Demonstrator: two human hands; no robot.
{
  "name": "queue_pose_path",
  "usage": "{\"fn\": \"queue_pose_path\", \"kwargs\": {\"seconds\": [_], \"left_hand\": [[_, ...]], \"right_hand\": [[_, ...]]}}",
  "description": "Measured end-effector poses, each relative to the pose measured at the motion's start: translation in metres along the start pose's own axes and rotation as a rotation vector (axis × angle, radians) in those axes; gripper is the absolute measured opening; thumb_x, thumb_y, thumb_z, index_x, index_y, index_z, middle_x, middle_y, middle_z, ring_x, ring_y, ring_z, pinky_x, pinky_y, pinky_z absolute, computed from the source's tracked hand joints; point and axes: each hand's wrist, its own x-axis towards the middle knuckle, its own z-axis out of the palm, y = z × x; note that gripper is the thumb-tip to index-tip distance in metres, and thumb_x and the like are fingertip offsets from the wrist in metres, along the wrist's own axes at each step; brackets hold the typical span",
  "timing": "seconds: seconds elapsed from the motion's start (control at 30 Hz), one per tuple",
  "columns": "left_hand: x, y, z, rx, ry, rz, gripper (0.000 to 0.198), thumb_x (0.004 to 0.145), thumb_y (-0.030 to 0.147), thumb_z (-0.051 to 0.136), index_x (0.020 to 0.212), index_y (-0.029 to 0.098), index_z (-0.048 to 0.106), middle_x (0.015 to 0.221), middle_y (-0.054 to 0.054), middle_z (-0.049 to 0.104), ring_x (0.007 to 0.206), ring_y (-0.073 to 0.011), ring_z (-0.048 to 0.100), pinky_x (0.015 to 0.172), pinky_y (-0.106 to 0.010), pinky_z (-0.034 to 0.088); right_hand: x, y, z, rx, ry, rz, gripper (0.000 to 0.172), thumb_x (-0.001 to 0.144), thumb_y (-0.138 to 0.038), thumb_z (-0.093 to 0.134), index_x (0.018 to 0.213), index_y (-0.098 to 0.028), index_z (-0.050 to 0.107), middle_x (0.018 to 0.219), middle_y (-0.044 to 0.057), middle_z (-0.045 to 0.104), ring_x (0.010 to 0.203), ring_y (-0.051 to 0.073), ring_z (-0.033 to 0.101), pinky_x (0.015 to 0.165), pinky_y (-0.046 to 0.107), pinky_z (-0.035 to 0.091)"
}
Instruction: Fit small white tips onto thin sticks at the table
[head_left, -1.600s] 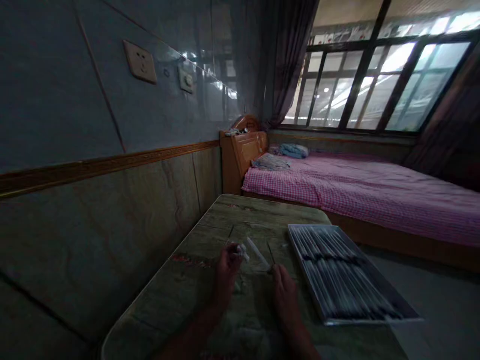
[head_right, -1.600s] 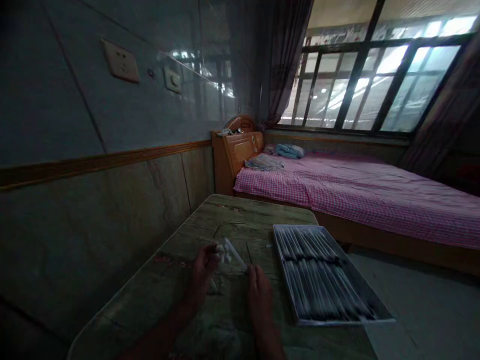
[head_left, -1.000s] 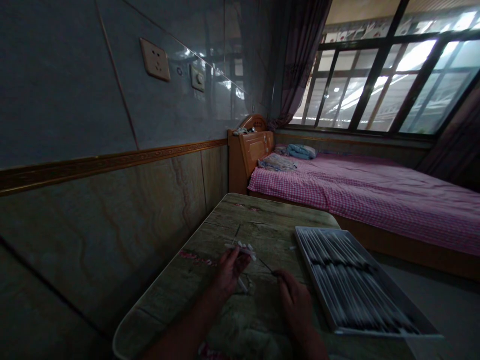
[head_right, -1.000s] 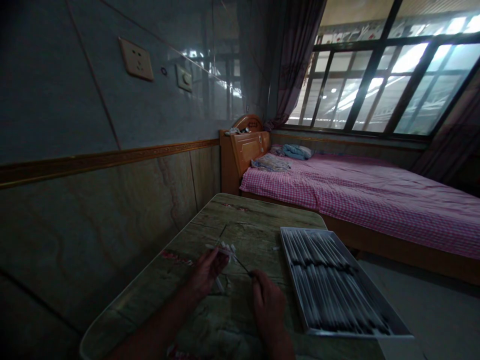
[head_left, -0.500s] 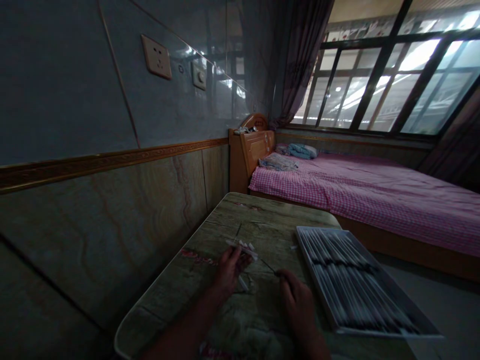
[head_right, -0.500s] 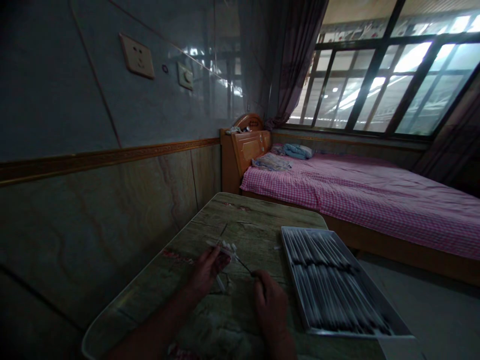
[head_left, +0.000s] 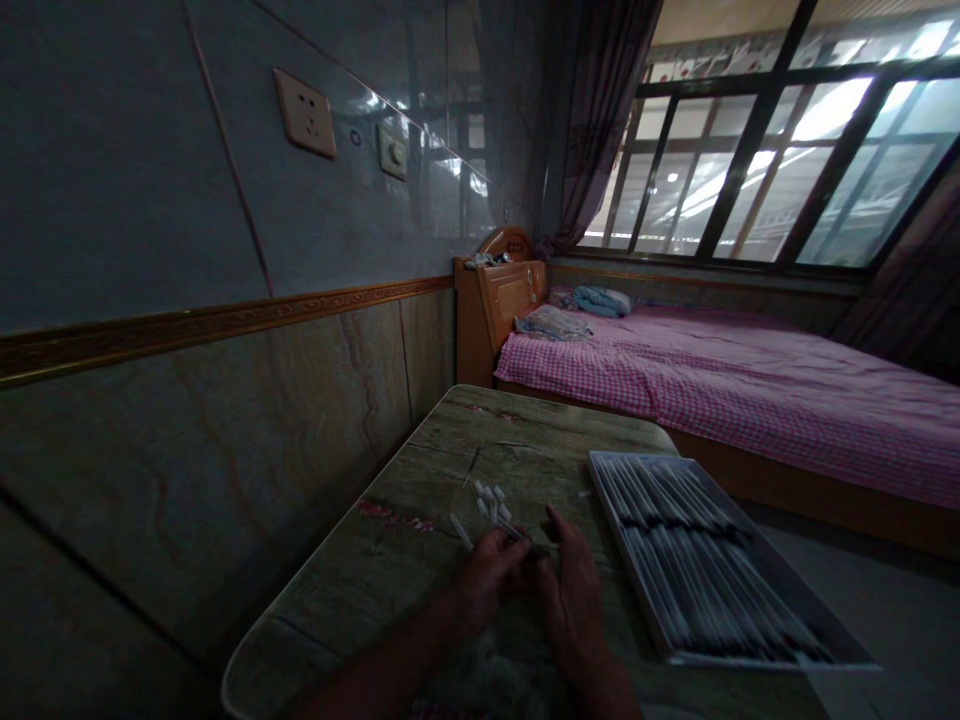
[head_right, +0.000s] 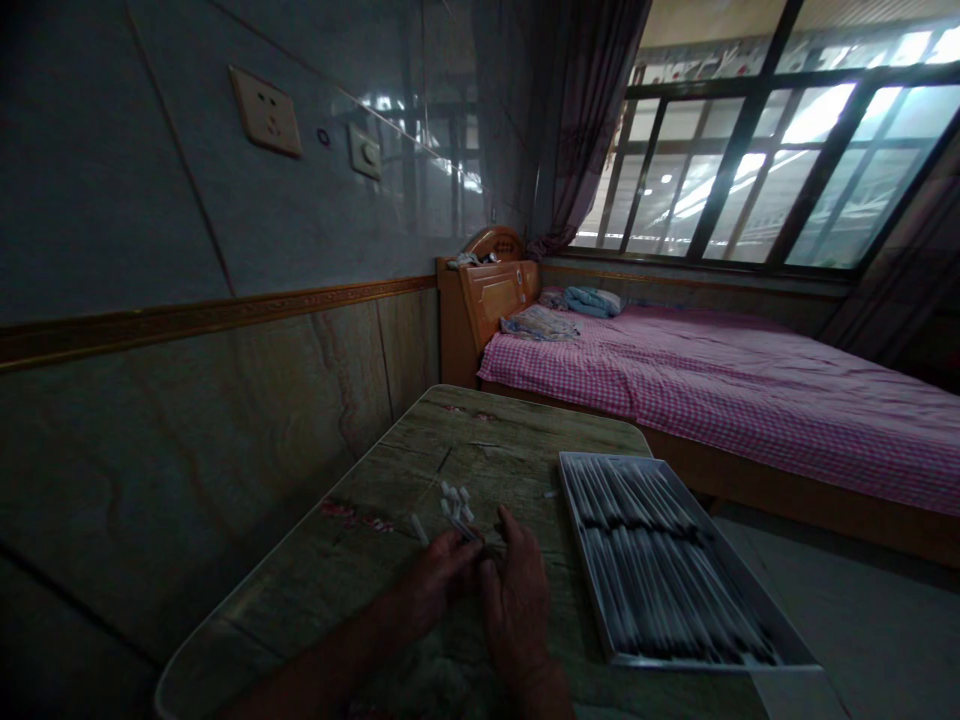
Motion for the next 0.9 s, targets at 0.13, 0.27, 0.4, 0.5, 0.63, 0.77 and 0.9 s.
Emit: {"fn": "queue_pose_path", "kwargs": {"seconds": [0.13, 0.27, 0.4, 0.5, 0.63, 0.77, 0.9], "left_hand": [[0.001, -0.002, 0.005, -0.071, 0.011, -0.028, 0.039, 0.065, 0.036, 0.089, 0.088, 0.017, 0.063, 0.078, -0.001, 0.07, 0.072, -0.0152, 0.068, 0.065, -0.024, 0.051], [0.004, 0.01, 0.002, -0.135, 0.03, -0.021, 0.026, 0.078, 0.033, 0.079, 0.09, 0.019, 0.061, 0.076, 0.0, 0.069, 0.067, -0.0146, 0.068, 0.063, -0.025, 0.051], [0.009, 0.025, -0.012, -0.15, 0.167, -0.014, 0.02, 0.086, 0.035, 0.068, 0.089, 0.019, 0.058, 0.061, 0.006, 0.058, 0.046, -0.0076, 0.054, 0.046, -0.019, 0.04], [0.011, 0.033, -0.024, -0.1, 0.196, -0.014, 0.023, 0.086, 0.039, 0.067, 0.09, 0.018, 0.059, 0.051, 0.01, 0.044, 0.035, -0.0042, 0.035, 0.036, -0.017, 0.022], [0.011, 0.036, -0.03, -0.029, 0.172, 0.03, 0.03, 0.081, 0.039, 0.069, 0.097, 0.016, 0.061, 0.051, 0.011, 0.043, 0.033, -0.0024, 0.028, 0.035, -0.016, 0.015], [0.009, 0.037, -0.028, 0.051, 0.176, 0.066, 0.03, 0.073, 0.038, 0.073, 0.09, 0.018, 0.059, 0.053, 0.01, 0.049, 0.032, -0.0011, 0.026, 0.036, -0.016, 0.01], [0.008, 0.04, -0.027, 0.073, 0.133, 0.034, 0.038, 0.071, 0.037, 0.073, 0.103, 0.02, 0.06, 0.054, 0.01, 0.051, 0.032, -0.0016, 0.027, 0.036, -0.017, 0.009]], "right_hand": [[0.0, 0.002, 0.009, 0.208, -0.051, 0.076, 0.059, 0.099, -0.055, 0.038, 0.149, -0.024, 0.04, 0.148, 0.013, 0.049, 0.137, 0.028, 0.046, 0.111, 0.049, 0.04], [0.009, 0.013, 0.009, 0.468, 0.023, 0.315, 0.06, 0.099, -0.059, 0.028, 0.143, -0.024, 0.049, 0.134, 0.014, 0.063, 0.118, 0.027, 0.063, 0.094, 0.044, 0.053], [0.018, 0.027, 0.005, 0.306, -0.003, 0.421, 0.039, 0.089, -0.044, 0.053, 0.114, -0.02, 0.071, 0.115, 0.012, 0.072, 0.106, 0.027, 0.067, 0.091, 0.041, 0.054], [0.029, 0.027, 0.013, 0.09, -0.17, 0.304, 0.032, 0.081, -0.025, 0.054, 0.105, -0.018, 0.073, 0.105, 0.011, 0.074, 0.099, 0.026, 0.068, 0.087, 0.037, 0.054], [0.056, 0.008, 0.033, -0.263, -0.362, 0.164, 0.036, 0.085, -0.017, 0.05, 0.114, -0.019, 0.071, 0.11, 0.014, 0.069, 0.091, 0.024, 0.069, 0.078, 0.032, 0.052], [0.078, -0.01, 0.049, -0.439, -0.532, 0.077, 0.032, 0.087, -0.026, 0.06, 0.118, -0.024, 0.069, 0.104, 0.013, 0.069, 0.084, 0.024, 0.068, 0.071, 0.03, 0.049], [0.08, -0.017, 0.054, -0.461, -0.565, 0.061, 0.03, 0.085, -0.026, 0.062, 0.114, -0.025, 0.069, 0.1, 0.013, 0.07, 0.089, 0.026, 0.068, 0.072, 0.031, 0.048]]}}
